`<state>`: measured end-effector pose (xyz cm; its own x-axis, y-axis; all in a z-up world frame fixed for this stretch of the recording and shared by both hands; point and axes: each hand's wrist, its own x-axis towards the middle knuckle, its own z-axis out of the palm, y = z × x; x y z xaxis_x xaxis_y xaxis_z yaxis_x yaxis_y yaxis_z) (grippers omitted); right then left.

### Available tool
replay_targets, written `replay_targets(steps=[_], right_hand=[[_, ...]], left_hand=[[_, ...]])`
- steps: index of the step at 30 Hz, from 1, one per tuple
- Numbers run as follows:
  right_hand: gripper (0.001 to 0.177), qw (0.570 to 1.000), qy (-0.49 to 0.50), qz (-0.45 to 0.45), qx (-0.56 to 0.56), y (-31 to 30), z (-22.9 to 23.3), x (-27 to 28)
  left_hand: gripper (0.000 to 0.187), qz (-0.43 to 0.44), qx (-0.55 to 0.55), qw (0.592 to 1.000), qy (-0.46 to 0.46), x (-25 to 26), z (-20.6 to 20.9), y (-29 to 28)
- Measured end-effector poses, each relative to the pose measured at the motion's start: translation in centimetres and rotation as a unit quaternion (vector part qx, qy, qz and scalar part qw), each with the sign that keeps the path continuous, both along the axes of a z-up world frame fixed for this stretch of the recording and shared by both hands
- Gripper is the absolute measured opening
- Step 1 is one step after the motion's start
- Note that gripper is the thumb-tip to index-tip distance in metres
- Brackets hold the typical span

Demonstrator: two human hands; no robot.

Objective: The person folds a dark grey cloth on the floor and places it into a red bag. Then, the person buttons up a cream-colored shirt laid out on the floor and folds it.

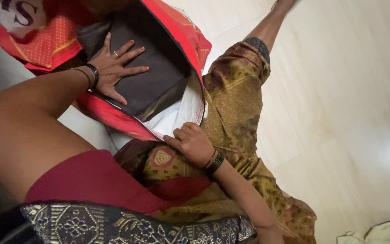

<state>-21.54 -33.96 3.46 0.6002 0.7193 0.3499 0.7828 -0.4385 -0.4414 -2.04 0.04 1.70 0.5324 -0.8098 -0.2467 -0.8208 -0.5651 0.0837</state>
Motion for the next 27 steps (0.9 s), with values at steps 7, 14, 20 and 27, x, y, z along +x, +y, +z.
replay_targets(steps=[7, 14, 20, 27], right_hand=[[0.033, 1.0, -0.002, 0.007, -0.028, 0.1, -0.3, 0.3], [0.036, 0.998, 0.039, -0.005, 0.048, 0.2, -0.9, -0.5], [0.04, 0.983, 0.028, -0.064, 0.172, -2.1, -2.4, -1.5], [0.028, 0.933, 0.012, -0.329, 0.146, -11.8, -13.2, -3.8]], left_hand=[[0.128, -0.012, 0.006, 0.999, -0.032, 0.5, -1.7, 0.4], [0.122, 0.146, -0.121, 0.978, -0.084, -0.2, -3.1, 0.9], [0.123, 0.141, -0.093, 0.981, -0.091, 0.3, -2.8, 1.0], [0.103, 0.424, -0.536, 0.596, 0.422, 5.1, -4.3, -5.6]])
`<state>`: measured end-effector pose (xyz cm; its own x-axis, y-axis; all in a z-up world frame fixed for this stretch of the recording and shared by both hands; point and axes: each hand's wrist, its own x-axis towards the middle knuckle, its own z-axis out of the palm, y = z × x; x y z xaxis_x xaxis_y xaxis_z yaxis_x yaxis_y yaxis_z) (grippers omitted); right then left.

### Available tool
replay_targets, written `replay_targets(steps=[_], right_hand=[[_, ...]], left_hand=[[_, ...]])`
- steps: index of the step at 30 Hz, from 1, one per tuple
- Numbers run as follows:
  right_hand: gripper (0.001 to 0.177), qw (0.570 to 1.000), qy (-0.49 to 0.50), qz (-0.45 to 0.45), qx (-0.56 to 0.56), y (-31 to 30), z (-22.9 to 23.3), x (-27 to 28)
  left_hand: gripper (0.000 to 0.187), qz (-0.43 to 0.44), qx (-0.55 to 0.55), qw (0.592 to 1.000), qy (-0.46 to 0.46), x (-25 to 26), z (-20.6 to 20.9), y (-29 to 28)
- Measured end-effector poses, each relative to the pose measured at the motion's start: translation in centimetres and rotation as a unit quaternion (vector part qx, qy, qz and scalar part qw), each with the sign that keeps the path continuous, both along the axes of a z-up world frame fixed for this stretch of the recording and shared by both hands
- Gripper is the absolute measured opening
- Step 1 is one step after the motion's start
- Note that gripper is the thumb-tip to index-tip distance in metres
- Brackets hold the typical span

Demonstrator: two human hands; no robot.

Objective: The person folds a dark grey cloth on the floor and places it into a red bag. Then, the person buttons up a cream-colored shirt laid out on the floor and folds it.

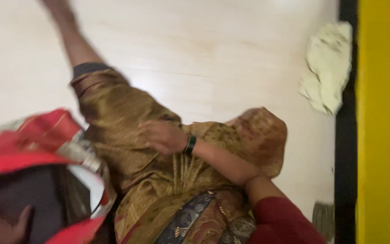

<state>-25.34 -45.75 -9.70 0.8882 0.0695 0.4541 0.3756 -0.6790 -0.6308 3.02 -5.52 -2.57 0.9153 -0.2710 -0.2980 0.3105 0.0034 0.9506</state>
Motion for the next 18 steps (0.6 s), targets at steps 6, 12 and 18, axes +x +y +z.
replay_targets(steps=[6, 12, 18], right_hand=[[0.032, 0.921, 0.277, -0.256, -0.097, -17.3, -6.2, -9.4], [0.047, 0.688, 0.24, -0.683, 0.053, -34.1, -10.7, -23.0], [0.062, 0.396, 0.397, -0.805, 0.196, -35.4, -10.3, -28.5]], left_hand=[[0.091, -0.188, 0.194, 0.858, -0.436, 7.3, 2.3, -27.1], [0.08, -0.265, 0.229, 0.792, -0.5, 10.4, 2.8, -44.5], [0.068, -0.266, 0.324, 0.757, -0.5, 13.2, 0.1, -47.3]])
